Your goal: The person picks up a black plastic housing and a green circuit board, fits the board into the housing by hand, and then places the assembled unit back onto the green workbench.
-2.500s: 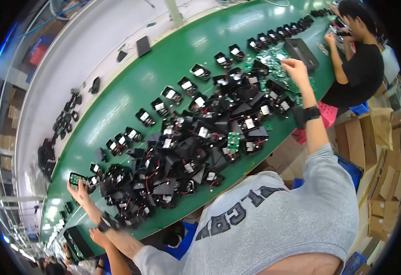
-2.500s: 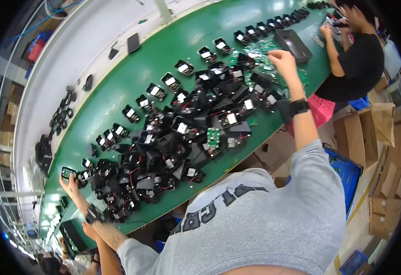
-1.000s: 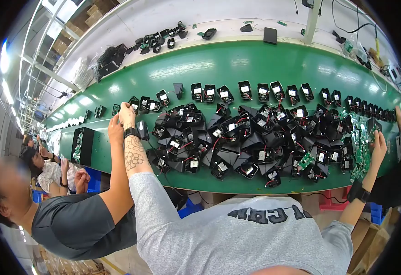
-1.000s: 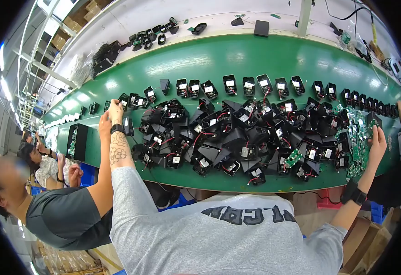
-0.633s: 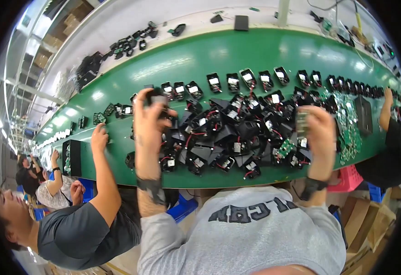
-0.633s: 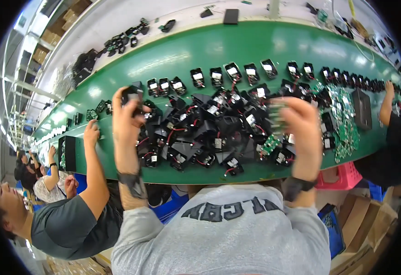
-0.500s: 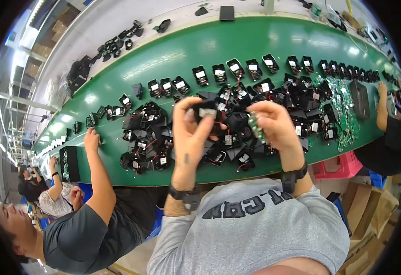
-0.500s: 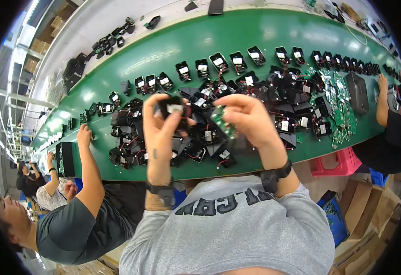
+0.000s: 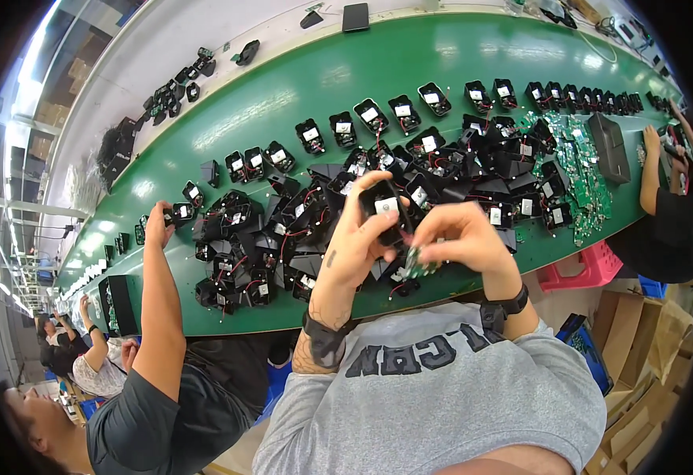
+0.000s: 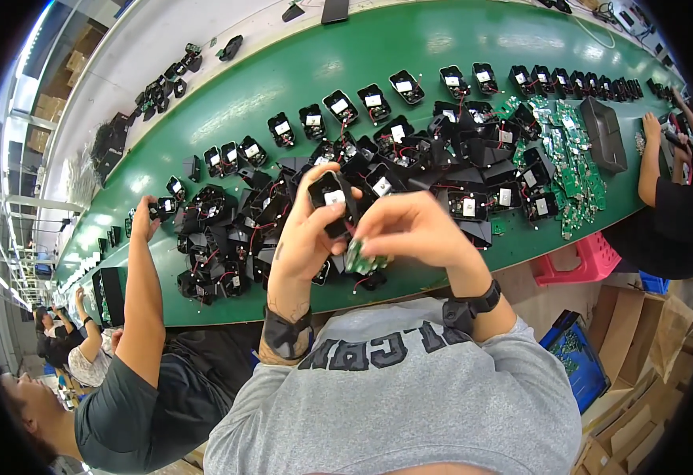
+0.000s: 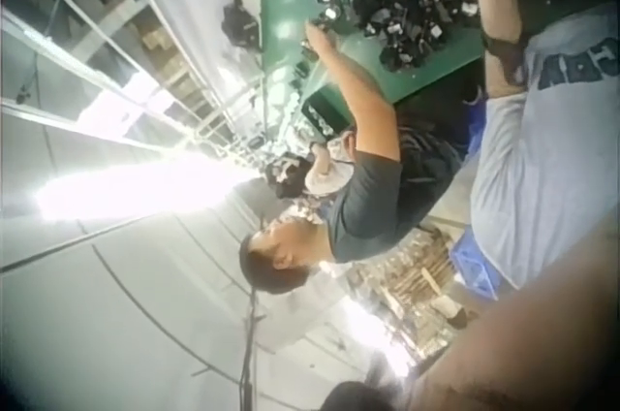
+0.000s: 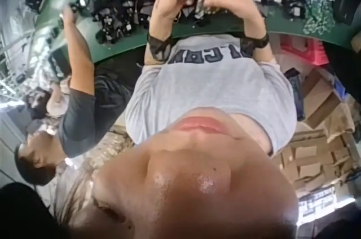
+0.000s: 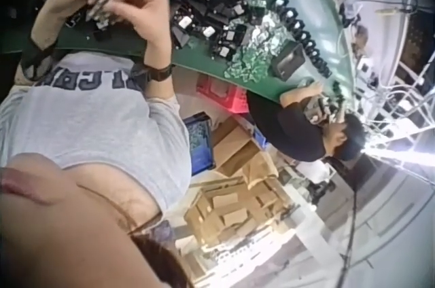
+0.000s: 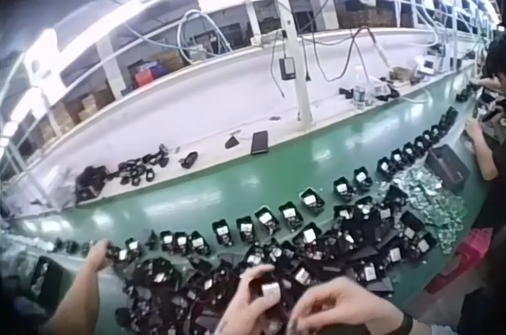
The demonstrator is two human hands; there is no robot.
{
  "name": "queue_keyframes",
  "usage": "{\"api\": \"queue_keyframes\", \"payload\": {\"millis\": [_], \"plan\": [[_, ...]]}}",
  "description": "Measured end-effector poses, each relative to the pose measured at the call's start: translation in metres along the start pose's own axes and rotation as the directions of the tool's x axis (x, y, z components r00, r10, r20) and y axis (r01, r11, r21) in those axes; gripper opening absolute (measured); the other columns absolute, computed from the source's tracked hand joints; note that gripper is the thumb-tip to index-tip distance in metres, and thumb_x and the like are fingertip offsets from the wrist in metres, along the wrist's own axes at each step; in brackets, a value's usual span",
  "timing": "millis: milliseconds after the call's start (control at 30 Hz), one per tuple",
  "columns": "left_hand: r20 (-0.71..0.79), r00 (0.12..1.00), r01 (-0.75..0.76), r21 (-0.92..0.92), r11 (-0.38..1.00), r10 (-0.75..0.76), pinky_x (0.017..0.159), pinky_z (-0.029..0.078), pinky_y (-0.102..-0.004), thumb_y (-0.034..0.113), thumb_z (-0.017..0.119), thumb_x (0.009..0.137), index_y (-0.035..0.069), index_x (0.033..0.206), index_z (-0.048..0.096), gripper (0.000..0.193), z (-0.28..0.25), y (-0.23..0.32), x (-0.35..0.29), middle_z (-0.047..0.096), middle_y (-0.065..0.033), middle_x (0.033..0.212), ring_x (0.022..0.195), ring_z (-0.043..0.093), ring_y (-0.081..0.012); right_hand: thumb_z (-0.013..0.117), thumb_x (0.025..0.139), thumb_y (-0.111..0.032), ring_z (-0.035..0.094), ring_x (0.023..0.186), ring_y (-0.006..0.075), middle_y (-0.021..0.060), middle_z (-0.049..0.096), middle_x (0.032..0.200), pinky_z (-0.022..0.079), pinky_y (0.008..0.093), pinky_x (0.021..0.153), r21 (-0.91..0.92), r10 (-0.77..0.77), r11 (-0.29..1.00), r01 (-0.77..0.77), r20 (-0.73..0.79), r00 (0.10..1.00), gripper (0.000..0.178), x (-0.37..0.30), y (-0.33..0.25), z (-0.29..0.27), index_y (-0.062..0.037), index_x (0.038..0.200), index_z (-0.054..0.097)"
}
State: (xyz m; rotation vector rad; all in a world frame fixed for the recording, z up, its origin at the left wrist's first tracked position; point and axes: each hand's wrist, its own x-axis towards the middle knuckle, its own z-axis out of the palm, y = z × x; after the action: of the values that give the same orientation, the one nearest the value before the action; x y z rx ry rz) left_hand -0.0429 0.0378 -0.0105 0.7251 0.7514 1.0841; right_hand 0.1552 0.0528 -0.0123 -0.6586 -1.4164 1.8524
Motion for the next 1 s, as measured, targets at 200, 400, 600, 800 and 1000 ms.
{"api": "queue_keyframes", "payload": {"millis": [200, 400, 600, 800, 1000], "plan": [[-0.132, 0.952, -0.210, 0.379, 0.901, 0.277, 0.055, 0.050, -0.0196, 0.001, 0.058, 0.083, 0.010, 0.127, 0.040, 0.048, 0.011, -0.002, -0.006, 0.062, -0.0094, 0.105, 0.079, 0.062, -0.0117, 0.067, 0.080, -0.005, 0.063, 0.075, 0.0099, 0.0055, 0.066, 0.085, 0.050, 0.0211, 0.063, 0.114, -0.095, 0.984, 0.140, -0.338, 0.936, 0.018, -0.010, 0.006, -0.035, 0.0003, 0.096, 0.062], [-0.114, 0.964, -0.174, 0.419, 0.891, 0.241, 0.052, 0.048, -0.0189, 0.001, 0.059, 0.082, 0.010, 0.125, 0.043, 0.047, 0.022, 0.005, -0.009, 0.062, -0.0078, 0.102, 0.081, 0.060, -0.0096, 0.067, 0.082, -0.012, 0.060, 0.069, 0.0074, 0.0033, 0.062, 0.083, 0.048, 0.0179, 0.055, 0.383, 0.007, 0.920, 0.084, -0.231, 0.973, 0.022, -0.002, 0.016, -0.032, -0.0029, 0.099, 0.057], [-0.100, 0.968, -0.169, 0.423, 0.890, 0.231, 0.050, 0.047, -0.0191, -0.001, 0.058, 0.082, 0.010, 0.125, 0.044, 0.047, 0.026, 0.003, -0.008, 0.062, -0.0076, 0.102, 0.081, 0.060, -0.0095, 0.068, 0.084, -0.013, 0.059, 0.061, 0.0050, 0.0014, 0.063, 0.081, 0.048, 0.0176, 0.050, 0.414, 0.055, 0.910, 0.041, -0.218, 0.974, 0.021, 0.002, 0.023, -0.028, -0.0033, 0.099, 0.057], [-0.066, 0.974, -0.168, 0.424, 0.890, 0.215, 0.049, 0.047, -0.0186, -0.002, 0.059, 0.082, 0.010, 0.126, 0.044, 0.048, 0.027, -0.001, -0.006, 0.061, -0.0072, 0.103, 0.079, 0.059, -0.0096, 0.067, 0.083, -0.012, 0.058, 0.062, 0.0046, 0.0019, 0.064, 0.081, 0.046, 0.0172, 0.050, 0.431, 0.076, 0.902, 0.036, -0.239, 0.968, 0.020, 0.005, 0.025, -0.025, -0.0035, 0.099, 0.057], [-0.058, 0.983, -0.138, 0.388, 0.911, 0.173, 0.051, 0.051, -0.0199, -0.001, 0.056, 0.084, 0.010, 0.129, 0.042, 0.049, 0.033, -0.004, -0.002, 0.050, -0.0055, 0.107, 0.081, 0.054, -0.0081, 0.071, 0.076, -0.004, 0.059, 0.065, 0.0056, 0.0006, 0.064, 0.080, 0.045, 0.0180, 0.056, -0.016, -0.071, 0.997, 0.071, -0.435, 0.898, 0.016, 0.007, 0.015, -0.013, -0.0031, 0.090, 0.063]]}}
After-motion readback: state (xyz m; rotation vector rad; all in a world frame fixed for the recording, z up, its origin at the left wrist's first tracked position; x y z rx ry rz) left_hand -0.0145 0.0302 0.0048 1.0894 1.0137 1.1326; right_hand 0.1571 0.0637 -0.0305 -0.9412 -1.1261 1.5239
